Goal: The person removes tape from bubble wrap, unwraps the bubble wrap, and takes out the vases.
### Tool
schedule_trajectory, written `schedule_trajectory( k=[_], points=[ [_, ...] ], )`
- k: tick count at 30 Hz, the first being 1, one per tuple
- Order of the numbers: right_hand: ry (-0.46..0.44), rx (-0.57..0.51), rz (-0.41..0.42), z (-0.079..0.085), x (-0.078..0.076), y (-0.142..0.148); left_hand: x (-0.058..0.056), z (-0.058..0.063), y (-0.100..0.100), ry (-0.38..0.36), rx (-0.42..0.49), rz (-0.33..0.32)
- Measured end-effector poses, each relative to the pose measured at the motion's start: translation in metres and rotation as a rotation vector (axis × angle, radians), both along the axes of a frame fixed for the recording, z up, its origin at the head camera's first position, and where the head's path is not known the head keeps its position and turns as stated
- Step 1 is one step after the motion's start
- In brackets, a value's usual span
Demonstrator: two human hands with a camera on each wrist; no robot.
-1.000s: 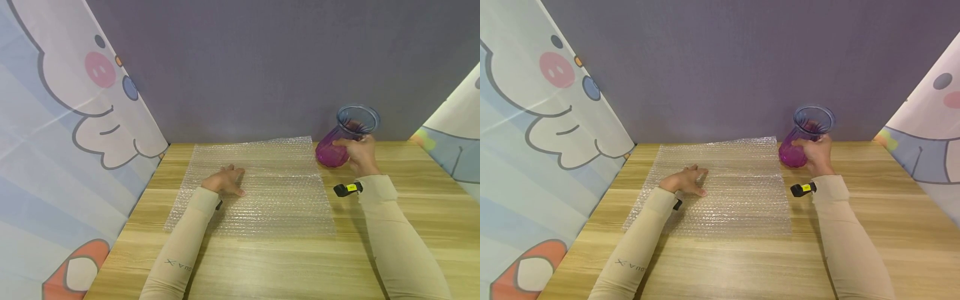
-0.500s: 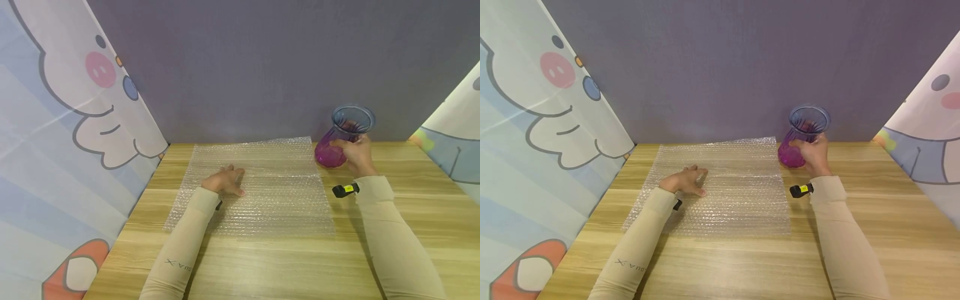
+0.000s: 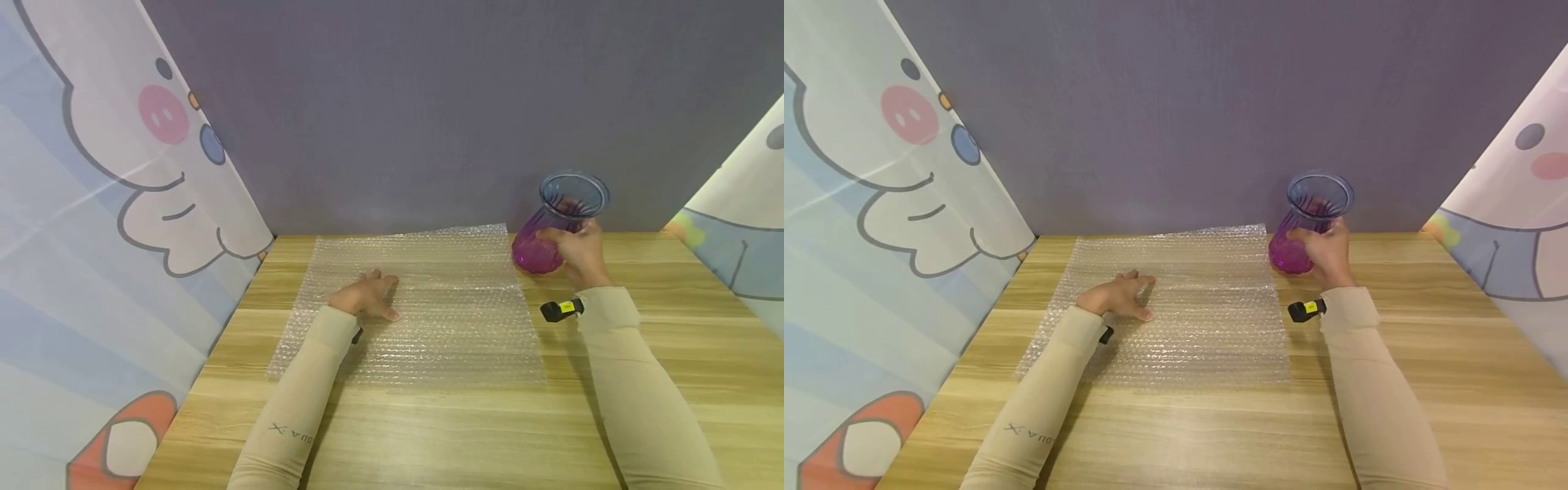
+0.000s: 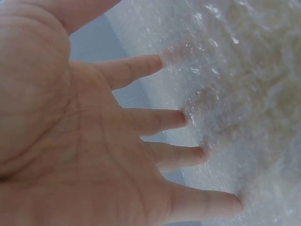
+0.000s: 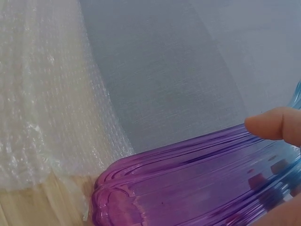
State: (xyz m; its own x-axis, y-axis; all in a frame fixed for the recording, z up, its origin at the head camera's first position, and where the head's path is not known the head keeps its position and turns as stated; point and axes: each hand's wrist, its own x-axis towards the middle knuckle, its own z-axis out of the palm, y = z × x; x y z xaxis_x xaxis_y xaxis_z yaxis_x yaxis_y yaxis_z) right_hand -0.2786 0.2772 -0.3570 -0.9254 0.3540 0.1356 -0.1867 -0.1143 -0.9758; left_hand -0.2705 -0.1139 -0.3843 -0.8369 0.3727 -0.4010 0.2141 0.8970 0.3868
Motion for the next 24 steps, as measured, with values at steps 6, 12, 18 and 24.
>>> schedule_trajectory(
  k=[6,12,18,24],
  points=[
    [-0.063,0.025,-0.027,0.004,-0.003,-0.001,-0.001,0.000,0.000,-0.006,0.003,0.005],
    [-0.078,0.034,-0.028,0.004,-0.007,-0.001,-0.001,0.001,0.000,-0.005,-0.003,0.010],
    [-0.091,0.009,-0.039,0.004,-0.011,0.000,0.000,0.001,0.000,-0.008,-0.008,0.016],
    [-0.117,0.013,-0.058,0.005,-0.016,0.001,-0.001,-0.001,0.000,-0.010,-0.015,0.018]
  ],
)
